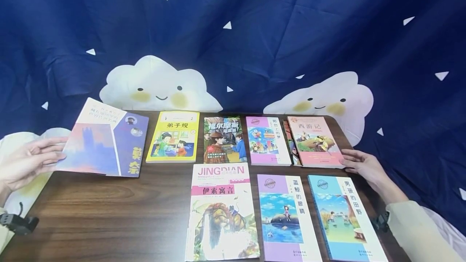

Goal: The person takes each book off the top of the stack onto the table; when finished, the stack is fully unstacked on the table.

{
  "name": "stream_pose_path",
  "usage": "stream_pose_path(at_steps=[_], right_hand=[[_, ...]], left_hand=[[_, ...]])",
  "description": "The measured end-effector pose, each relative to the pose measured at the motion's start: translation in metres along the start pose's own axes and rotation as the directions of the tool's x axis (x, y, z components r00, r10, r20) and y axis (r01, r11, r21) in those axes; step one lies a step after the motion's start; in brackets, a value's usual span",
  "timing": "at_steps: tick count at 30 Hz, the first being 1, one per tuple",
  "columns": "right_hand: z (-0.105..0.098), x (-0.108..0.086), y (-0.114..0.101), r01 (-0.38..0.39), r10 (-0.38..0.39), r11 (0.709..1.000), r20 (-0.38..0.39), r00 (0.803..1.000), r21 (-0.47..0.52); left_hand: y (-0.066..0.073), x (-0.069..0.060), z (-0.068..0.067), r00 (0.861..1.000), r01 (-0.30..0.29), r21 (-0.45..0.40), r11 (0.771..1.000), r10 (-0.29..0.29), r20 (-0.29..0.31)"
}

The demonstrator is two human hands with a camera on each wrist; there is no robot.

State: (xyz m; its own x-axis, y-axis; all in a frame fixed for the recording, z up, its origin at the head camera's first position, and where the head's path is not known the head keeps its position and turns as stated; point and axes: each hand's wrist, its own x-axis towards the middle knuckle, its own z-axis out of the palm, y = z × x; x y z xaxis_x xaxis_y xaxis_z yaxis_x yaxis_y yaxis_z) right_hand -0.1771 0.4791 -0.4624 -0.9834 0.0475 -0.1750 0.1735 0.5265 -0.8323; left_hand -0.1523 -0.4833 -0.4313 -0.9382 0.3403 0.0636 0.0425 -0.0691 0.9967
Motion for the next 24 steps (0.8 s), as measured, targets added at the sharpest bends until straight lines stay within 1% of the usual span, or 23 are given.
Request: stream_pose_path(at_steps=[3,4,6,7,9,10,12,13,18,20,22,23,24], right_hand=[[0.0,0.0,-0.001,-0.004,0.004,1.0,0.002,1.0,0.003],[0.0,0.0,0.0,-0.002,0.002,1.0,0.004,1.0,0.003],[0.0,0.0,0.0,0.001,-0.001,1.0,0.003,1.0,0.006],[0.0,0.0,0.0,0.003,-0.003,1.0,0.003,1.0,0.006],[0.0,0.0,0.0,0.006,-0.006,1.0,0.0,1.0,0.006],[0.0,0.0,0.0,0.007,-0.007,1.0,0.0,1.0,0.006],[0.001,0.0,-0.001,0.009,-0.009,1.0,-0.004,1.0,0.006],[0.001,0.0,-0.001,0.01,-0.01,1.0,-0.006,1.0,0.007],[0.003,0.0,-0.003,0.015,-0.014,1.0,-0.003,1.0,0.023],[0.003,0.0,-0.003,0.013,-0.013,0.999,-0.003,1.0,0.03],[0.004,0.0,-0.003,0.009,-0.009,0.999,-0.006,1.0,0.033],[0.003,0.0,-0.003,0.005,-0.004,0.999,-0.008,1.0,0.033],[0.003,-0.001,-0.003,0.004,-0.003,1.0,-0.009,1.0,0.031]], left_hand=[[-0.008,-0.002,-0.016,0.999,0.041,-0.034,0.999,-0.041,0.01],[-0.01,-0.002,-0.02,0.998,0.059,-0.025,0.998,-0.059,0.005],[-0.013,-0.002,-0.025,0.995,0.099,0.045,0.994,-0.098,-0.021],[-0.015,-0.001,-0.027,0.992,0.123,0.098,0.988,-0.12,-0.038],[-0.018,0.002,-0.028,0.983,0.18,0.224,0.958,-0.167,-0.077],[-0.019,0.005,-0.028,0.978,0.207,0.278,0.938,-0.186,-0.098],[-0.021,0.009,-0.028,0.969,0.243,0.347,0.906,-0.213,-0.123],[-0.023,0.012,-0.027,0.966,0.255,0.362,0.897,-0.222,-0.13],[-0.028,0.025,-0.022,0.958,0.283,0.321,0.904,-0.249,-0.144],[-0.028,0.028,-0.02,0.956,0.288,0.324,0.901,-0.25,-0.154],[-0.026,0.03,-0.018,0.952,0.296,0.33,0.896,-0.249,-0.178],[-0.024,0.03,-0.017,0.946,0.313,0.359,0.88,-0.255,-0.201],[-0.022,0.031,-0.016,0.942,0.322,0.364,0.874,-0.256,-0.218]])
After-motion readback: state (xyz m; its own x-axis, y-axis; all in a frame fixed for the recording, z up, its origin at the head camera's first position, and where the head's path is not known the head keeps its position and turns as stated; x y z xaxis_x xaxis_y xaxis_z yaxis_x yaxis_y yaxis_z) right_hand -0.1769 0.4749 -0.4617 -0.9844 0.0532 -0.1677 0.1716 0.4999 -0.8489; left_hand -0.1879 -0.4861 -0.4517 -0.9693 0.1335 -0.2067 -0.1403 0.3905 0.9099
